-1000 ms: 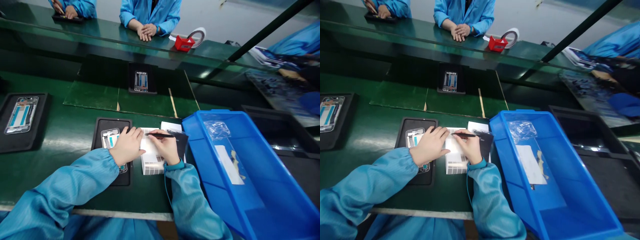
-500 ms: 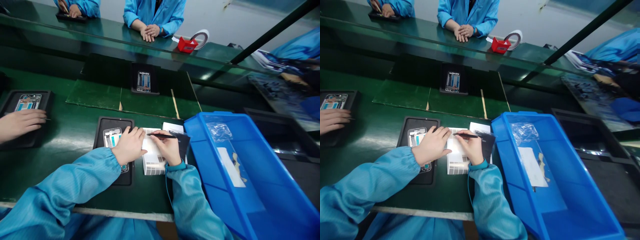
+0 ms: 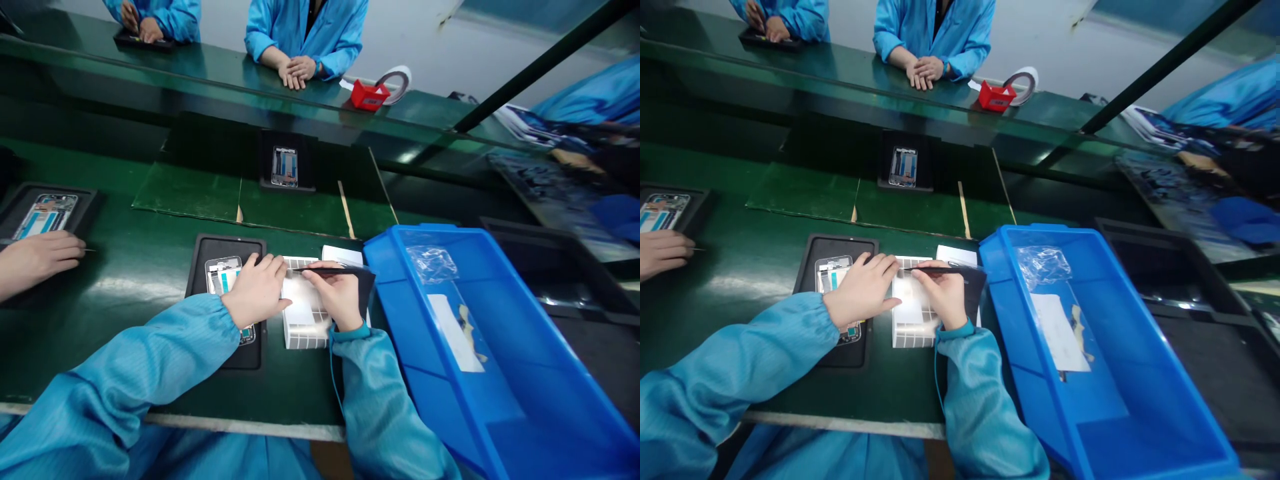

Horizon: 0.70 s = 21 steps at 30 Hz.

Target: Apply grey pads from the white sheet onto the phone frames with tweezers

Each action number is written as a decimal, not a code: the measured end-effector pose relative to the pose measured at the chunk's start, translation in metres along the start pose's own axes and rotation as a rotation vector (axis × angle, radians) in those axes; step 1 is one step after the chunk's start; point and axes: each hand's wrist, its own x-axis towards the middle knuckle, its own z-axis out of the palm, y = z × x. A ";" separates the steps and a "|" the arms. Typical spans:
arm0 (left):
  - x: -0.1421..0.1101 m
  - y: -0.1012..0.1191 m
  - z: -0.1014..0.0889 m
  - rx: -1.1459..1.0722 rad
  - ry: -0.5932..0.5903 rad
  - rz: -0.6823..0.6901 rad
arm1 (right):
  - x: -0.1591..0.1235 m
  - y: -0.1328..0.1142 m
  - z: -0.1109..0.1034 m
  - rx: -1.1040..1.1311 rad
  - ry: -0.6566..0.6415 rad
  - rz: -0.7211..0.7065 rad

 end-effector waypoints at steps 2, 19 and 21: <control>0.000 -0.001 0.000 -0.016 0.004 -0.006 | -0.001 -0.003 -0.004 0.023 0.027 0.001; 0.011 -0.018 -0.023 -0.547 0.065 -0.094 | -0.012 -0.025 -0.006 0.155 -0.053 0.000; 0.011 -0.019 -0.023 -0.557 0.072 -0.109 | -0.012 -0.026 -0.005 0.152 -0.050 -0.003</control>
